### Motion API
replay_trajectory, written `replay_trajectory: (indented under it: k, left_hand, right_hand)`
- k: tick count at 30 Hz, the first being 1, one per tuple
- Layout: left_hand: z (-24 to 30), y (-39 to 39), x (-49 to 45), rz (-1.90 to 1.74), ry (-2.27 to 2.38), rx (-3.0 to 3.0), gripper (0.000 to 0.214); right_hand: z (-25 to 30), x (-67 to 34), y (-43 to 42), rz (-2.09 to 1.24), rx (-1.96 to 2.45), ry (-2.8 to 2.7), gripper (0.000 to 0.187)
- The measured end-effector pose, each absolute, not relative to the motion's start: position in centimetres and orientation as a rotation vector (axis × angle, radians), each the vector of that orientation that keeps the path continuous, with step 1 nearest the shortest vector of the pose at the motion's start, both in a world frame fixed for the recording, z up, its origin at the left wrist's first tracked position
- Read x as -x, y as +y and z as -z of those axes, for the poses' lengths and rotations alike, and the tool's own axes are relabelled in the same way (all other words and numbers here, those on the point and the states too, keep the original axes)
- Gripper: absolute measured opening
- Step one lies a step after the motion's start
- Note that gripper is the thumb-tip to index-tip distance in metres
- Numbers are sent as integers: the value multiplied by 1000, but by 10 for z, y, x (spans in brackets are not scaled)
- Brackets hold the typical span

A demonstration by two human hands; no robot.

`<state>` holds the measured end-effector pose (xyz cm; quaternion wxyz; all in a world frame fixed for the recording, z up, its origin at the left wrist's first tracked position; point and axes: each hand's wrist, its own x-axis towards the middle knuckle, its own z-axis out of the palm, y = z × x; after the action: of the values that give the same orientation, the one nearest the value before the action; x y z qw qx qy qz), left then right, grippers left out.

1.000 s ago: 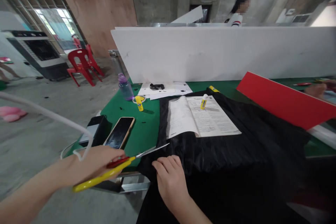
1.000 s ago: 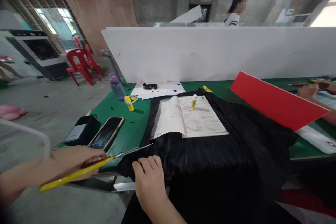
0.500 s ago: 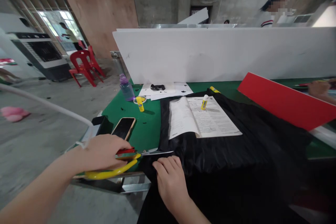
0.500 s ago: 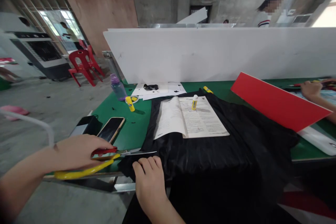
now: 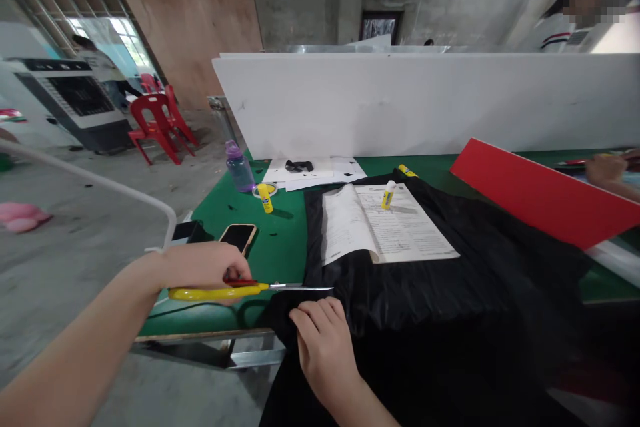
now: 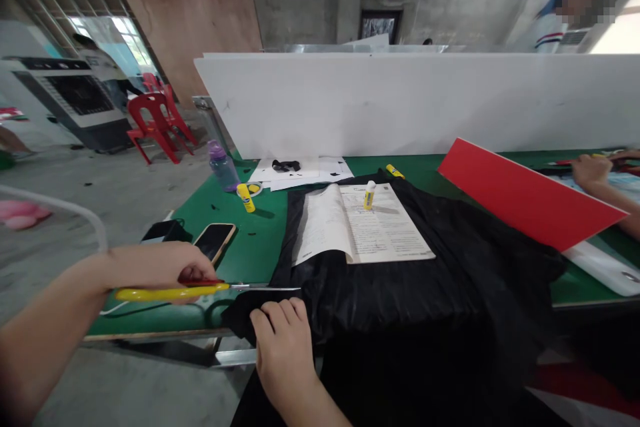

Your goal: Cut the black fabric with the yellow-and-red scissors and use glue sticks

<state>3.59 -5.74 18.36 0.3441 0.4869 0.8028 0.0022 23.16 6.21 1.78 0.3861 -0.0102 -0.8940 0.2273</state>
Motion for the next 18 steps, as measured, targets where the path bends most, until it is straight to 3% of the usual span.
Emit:
replay_trajectory:
  k: [18]
  left_hand:
    - [-171, -49, -21, 54, 2009, -1251, 34]
  right_hand:
    - [-18, -230, 63, -560, 36, -2241, 26]
